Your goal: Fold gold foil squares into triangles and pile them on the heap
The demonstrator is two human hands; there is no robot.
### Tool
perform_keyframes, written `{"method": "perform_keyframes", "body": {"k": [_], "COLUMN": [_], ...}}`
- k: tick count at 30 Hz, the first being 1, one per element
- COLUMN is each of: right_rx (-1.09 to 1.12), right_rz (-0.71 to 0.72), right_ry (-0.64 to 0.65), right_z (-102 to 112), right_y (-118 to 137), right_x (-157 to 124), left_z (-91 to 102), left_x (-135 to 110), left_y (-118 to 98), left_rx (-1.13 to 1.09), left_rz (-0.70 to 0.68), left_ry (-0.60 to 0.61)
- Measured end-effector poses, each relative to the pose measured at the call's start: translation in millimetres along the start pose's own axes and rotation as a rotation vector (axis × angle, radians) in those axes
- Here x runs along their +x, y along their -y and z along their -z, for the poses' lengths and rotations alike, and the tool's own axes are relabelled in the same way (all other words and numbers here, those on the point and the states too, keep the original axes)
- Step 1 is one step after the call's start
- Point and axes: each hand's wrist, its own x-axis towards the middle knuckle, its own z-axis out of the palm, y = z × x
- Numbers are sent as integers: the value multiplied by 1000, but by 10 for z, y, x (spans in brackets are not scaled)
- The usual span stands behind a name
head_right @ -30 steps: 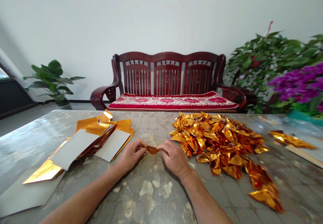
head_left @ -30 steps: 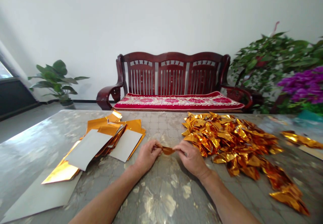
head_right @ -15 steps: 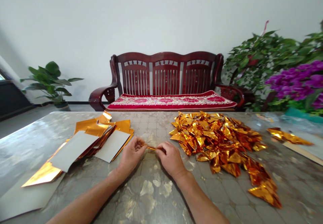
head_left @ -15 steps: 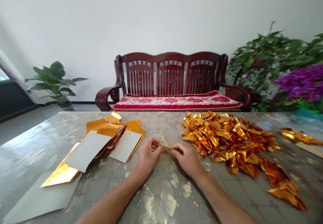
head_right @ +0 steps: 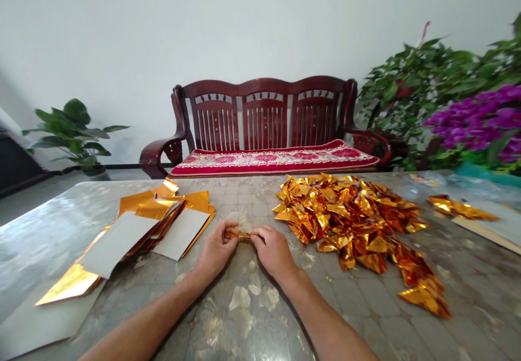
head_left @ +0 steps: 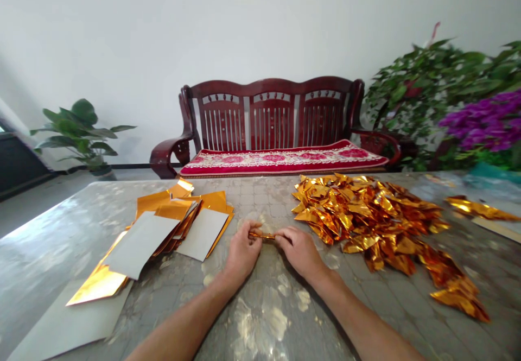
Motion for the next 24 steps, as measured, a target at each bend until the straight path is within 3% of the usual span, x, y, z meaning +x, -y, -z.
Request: {"method": "perform_keyframes", "body": {"k": [18,24], "right_rx": [-227,-223], "right_rz": [8,107], "right_ry": [-56,-78], "right_z": [-72,-98], "right_y": [60,36], "right_x": [7,-29], "left_z": [-27,-13], "left_x": [13,9], "left_y": [-5,-9], "left_rx": [42,70], "left_rz": [52,36], "left_ry": [-5,-18]}}
